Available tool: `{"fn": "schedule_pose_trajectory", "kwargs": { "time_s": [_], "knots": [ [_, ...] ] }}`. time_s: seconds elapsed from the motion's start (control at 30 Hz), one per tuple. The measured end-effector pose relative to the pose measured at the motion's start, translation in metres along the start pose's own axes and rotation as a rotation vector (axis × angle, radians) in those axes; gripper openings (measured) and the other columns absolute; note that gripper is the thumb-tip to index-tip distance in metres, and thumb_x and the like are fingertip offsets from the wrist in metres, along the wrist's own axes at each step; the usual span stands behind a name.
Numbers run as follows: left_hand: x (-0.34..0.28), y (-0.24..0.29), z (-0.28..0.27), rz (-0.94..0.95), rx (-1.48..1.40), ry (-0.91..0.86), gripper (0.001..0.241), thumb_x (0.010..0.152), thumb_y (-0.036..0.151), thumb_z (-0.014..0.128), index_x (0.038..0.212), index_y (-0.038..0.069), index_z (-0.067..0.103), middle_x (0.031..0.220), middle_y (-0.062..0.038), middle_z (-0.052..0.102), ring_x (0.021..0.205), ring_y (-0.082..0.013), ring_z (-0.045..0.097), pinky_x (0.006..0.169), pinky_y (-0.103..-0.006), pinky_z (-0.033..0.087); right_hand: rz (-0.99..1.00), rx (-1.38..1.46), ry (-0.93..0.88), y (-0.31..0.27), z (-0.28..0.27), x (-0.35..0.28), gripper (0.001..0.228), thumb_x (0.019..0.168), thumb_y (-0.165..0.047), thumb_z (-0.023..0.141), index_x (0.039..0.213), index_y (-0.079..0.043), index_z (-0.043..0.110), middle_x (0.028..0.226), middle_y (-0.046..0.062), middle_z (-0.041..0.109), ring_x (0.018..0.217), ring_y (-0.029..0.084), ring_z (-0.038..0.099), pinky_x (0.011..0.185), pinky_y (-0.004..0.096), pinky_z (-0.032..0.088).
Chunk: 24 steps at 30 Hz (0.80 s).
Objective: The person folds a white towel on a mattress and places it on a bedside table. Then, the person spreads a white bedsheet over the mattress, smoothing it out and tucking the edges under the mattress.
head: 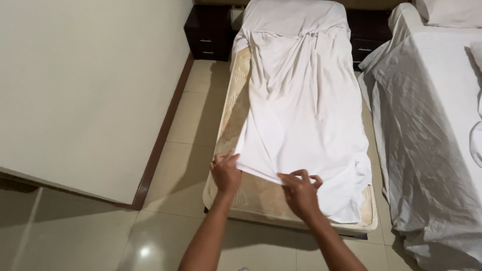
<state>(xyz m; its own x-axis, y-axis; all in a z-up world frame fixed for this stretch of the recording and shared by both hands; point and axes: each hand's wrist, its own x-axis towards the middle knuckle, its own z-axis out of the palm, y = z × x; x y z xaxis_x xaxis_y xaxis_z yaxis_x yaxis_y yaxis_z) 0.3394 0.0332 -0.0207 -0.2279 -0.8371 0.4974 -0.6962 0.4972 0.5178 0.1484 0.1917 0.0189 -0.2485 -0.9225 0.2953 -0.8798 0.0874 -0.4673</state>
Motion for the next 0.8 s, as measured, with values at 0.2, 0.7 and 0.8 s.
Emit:
{"fn": "schedule_pose_trajectory", "kwargs": {
  "time_s": [0.2,0.7,0.8],
  "knots": [
    [-0.005,-0.013,0.000,-0.051,-0.022,-0.242,0.035,0.077,0.002,0.074,0.110,0.011,0.081,0.124,-0.006,0.074,0.111,-0.0316,0.062,0.098,-0.0481,0.046,0.254,-0.028,-0.104,0.015,-0.018,0.009,0.027,0.090,-0.015,0.072,0.115,-0.021,0.079,0.088,0.000,0.078,0.106,0.018,0.062,0.106,0.045,0.026],
    [-0.034,-0.032,-0.038,-0.029,-0.044,-0.750,0.055,0.094,0.025,0.062,0.148,0.015,0.051,0.163,-0.012,0.036,0.135,-0.0347,0.049,0.104,-0.0475,0.047,0.447,-0.019,-0.271,0.061,-0.007,0.008,0.055,0.092,-0.032,0.069,0.145,-0.026,0.057,0.125,0.008,0.070,0.111,0.026,0.062,0.101,0.047,0.041],
    [-0.030,-0.044,-0.054,-0.038,-0.053,-0.703,0.060,0.094,0.025,0.063,0.151,0.015,0.045,0.165,-0.011,0.030,0.137,-0.0349,0.047,0.104,-0.0487,0.046,0.399,-0.013,-0.246,0.066,-0.003,0.015,0.057,0.092,-0.033,0.069,0.147,-0.022,0.056,0.133,0.011,0.068,0.116,0.030,0.063,0.102,0.047,0.048]
  ]
}}
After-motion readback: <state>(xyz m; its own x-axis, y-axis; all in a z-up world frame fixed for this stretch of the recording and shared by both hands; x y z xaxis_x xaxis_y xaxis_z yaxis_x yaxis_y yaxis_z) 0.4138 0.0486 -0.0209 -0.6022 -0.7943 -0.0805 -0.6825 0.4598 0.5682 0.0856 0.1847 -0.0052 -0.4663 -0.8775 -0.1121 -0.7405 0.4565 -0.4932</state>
